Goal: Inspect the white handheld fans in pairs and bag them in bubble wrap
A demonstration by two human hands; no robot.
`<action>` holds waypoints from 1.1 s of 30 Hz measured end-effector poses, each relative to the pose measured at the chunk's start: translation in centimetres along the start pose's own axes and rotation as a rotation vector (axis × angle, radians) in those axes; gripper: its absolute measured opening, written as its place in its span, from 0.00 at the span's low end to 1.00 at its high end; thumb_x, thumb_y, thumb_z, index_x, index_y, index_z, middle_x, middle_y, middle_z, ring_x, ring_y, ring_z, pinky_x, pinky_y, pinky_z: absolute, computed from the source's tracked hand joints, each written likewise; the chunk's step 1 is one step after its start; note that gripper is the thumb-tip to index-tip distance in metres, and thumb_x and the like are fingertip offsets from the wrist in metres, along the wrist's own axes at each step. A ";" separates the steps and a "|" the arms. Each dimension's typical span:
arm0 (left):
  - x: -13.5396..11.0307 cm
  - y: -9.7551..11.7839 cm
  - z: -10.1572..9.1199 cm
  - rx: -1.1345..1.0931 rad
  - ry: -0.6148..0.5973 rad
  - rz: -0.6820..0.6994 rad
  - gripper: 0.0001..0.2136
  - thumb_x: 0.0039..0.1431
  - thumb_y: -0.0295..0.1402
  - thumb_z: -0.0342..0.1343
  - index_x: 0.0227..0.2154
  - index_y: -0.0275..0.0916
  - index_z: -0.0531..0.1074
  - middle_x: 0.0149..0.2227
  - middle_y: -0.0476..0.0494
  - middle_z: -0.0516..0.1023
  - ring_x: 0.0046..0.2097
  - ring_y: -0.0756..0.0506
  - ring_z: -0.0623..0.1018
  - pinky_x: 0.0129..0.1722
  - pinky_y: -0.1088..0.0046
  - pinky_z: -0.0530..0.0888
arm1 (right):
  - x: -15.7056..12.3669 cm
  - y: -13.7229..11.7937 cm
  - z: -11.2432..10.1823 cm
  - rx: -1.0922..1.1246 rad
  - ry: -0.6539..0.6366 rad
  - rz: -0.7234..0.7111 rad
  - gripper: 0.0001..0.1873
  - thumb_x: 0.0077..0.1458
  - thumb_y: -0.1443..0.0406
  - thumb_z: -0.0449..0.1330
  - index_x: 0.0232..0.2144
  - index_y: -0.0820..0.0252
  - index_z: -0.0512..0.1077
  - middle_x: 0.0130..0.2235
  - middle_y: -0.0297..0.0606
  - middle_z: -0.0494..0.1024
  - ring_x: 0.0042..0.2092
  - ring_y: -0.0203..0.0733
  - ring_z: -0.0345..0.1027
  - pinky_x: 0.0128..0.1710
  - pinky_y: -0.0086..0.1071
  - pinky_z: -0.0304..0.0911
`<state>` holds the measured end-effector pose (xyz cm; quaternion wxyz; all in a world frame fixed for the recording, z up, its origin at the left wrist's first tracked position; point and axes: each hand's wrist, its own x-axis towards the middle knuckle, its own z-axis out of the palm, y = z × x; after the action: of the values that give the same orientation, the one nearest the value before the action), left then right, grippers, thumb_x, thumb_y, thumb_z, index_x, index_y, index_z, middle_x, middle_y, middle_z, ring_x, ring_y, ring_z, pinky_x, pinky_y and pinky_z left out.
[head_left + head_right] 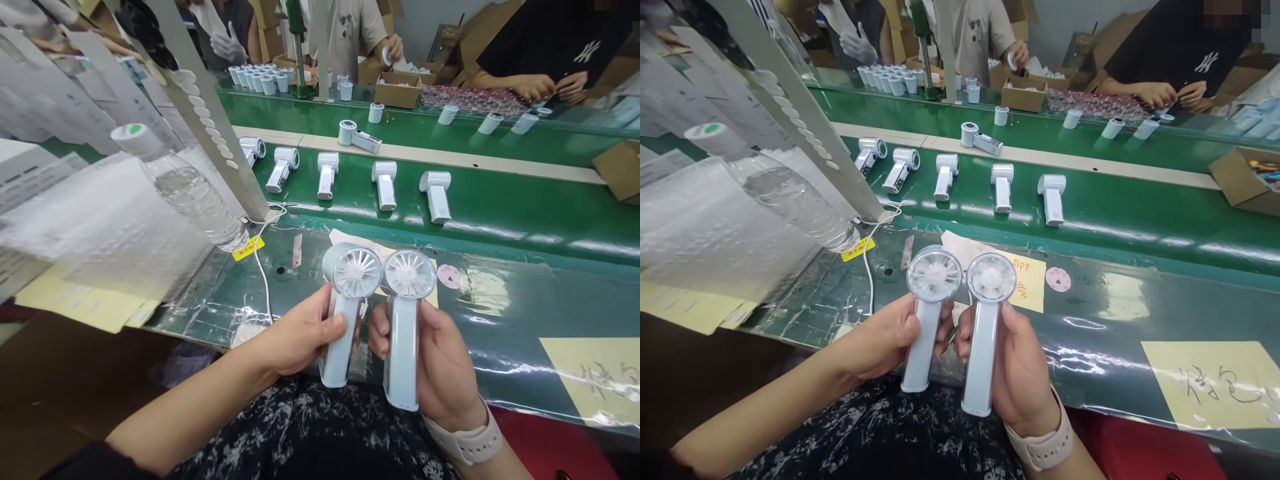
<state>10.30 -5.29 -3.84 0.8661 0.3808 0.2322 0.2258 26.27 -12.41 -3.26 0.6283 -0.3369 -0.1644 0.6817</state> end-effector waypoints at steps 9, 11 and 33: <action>0.1 0.1 0.3 -0.054 0.000 -0.005 0.16 0.61 0.46 0.57 0.38 0.36 0.69 0.35 0.42 0.77 0.33 0.44 0.80 0.35 0.68 0.77 | 0.0 -0.3 0.3 0.042 -0.068 -0.010 0.20 0.60 0.51 0.53 0.32 0.60 0.76 0.27 0.39 0.72 0.27 0.42 0.66 0.31 0.36 0.67; 0.0 0.3 0.3 -0.070 -0.010 0.004 0.14 0.61 0.42 0.59 0.41 0.36 0.70 0.37 0.42 0.78 0.35 0.44 0.81 0.36 0.67 0.78 | -0.2 -0.4 0.1 0.046 -0.044 -0.056 0.17 0.58 0.53 0.56 0.33 0.60 0.76 0.30 0.39 0.74 0.27 0.40 0.67 0.30 0.35 0.68; 0.5 0.3 0.0 -0.033 0.036 0.042 0.18 0.58 0.37 0.63 0.49 0.39 0.67 0.48 0.37 0.80 0.44 0.40 0.82 0.44 0.62 0.78 | -0.4 -0.1 0.0 0.026 0.246 -0.186 0.21 0.58 0.56 0.63 0.53 0.46 0.67 0.42 0.37 0.80 0.41 0.47 0.76 0.39 0.42 0.74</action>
<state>10.65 -4.82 -3.69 0.8629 0.3671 0.2361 0.2547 26.34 -12.77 -3.17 0.7086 -0.3928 -0.1078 0.5761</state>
